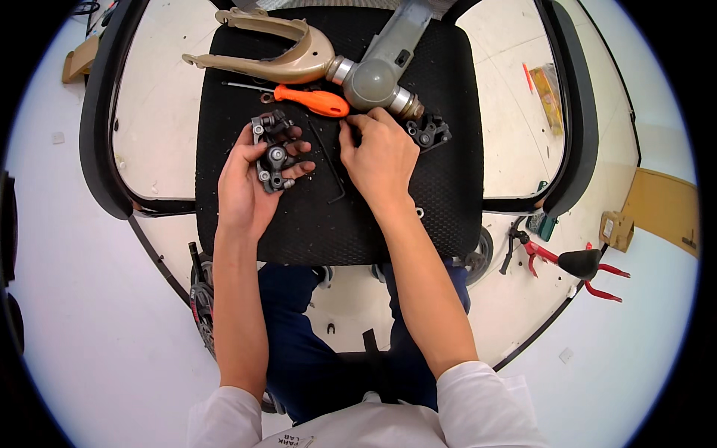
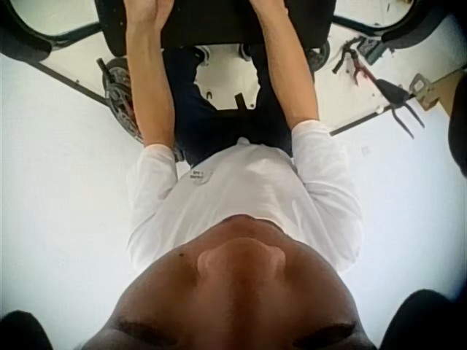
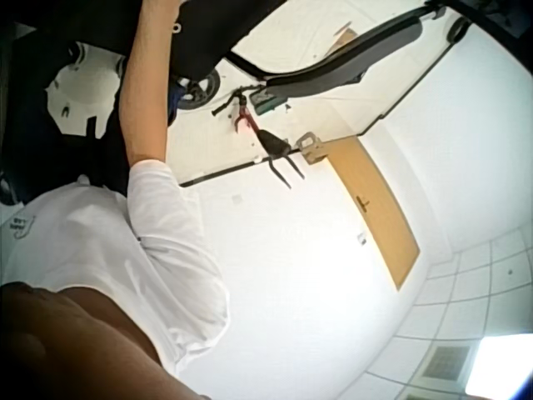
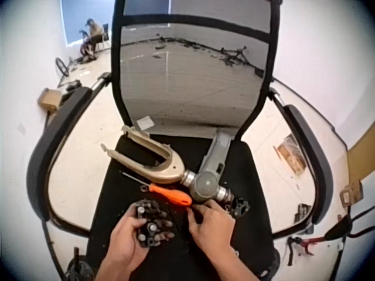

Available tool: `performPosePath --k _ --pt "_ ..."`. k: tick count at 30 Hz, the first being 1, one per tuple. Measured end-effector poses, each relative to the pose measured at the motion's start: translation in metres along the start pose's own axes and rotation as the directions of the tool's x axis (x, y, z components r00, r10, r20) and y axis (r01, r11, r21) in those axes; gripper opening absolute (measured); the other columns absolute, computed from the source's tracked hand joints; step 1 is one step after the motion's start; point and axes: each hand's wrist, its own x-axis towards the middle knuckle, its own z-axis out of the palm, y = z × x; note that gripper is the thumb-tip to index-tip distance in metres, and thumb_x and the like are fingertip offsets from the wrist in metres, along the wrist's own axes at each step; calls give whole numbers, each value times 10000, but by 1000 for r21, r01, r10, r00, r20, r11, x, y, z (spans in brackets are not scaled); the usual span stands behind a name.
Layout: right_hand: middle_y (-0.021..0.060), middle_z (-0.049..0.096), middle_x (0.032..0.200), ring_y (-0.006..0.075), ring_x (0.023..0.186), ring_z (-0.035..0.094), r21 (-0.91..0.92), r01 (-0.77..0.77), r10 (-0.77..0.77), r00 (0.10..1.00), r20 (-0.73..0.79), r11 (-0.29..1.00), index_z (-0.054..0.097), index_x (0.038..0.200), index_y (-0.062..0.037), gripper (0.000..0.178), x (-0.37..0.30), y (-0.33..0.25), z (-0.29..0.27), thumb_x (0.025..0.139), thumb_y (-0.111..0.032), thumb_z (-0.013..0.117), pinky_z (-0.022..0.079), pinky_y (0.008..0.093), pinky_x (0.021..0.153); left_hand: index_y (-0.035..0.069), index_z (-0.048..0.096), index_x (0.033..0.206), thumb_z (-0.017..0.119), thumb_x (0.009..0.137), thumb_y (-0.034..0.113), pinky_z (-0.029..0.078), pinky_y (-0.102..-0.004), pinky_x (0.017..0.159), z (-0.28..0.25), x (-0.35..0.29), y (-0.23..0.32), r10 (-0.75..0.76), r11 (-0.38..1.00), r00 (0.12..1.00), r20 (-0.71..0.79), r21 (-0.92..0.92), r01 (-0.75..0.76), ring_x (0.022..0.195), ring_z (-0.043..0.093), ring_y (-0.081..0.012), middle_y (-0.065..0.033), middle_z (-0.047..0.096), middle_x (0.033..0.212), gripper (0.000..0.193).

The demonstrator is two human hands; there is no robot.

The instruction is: The person assembles small bicycle components on a chair, using an Allen key to tighten screws on a brake caliper. They then pick up a bicycle fork and a wheel, aligning the fork with the wheel hub.

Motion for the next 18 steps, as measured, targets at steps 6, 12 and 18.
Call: performPosePath --k 6,12,18 --pt "66 692 801 180 709 681 357 -200 116 963 244 912 731 876 -8 136 7 -1 -23 835 -131 690 523 294 647 -6 432 1266 338 901 83 565 -450 829 0 -1 2 -10 1000 999 -48 21 11 1003 628 -291 -200 585 1111 387" --pt "178 707 961 212 842 708 753 -624 120 780 614 206 658 1027 67 207 17 6 -41 895 -93 658 581 295 741 -8 482 1242 482 852 67 524 -395 876 -7 5 -6 83 862 995 -47 505 -48 1004 628 -284 -185 614 1072 397" --pt "175 703 948 208 835 704 788 -612 80 791 607 64 653 1061 64 228 16 10 -40 893 -89 665 592 309 744 -2 593 1114 632 783 39 477 -364 890 7 -5 -19 288 260 937 196 926 -273 973 620 -322 -169 636 1022 336"
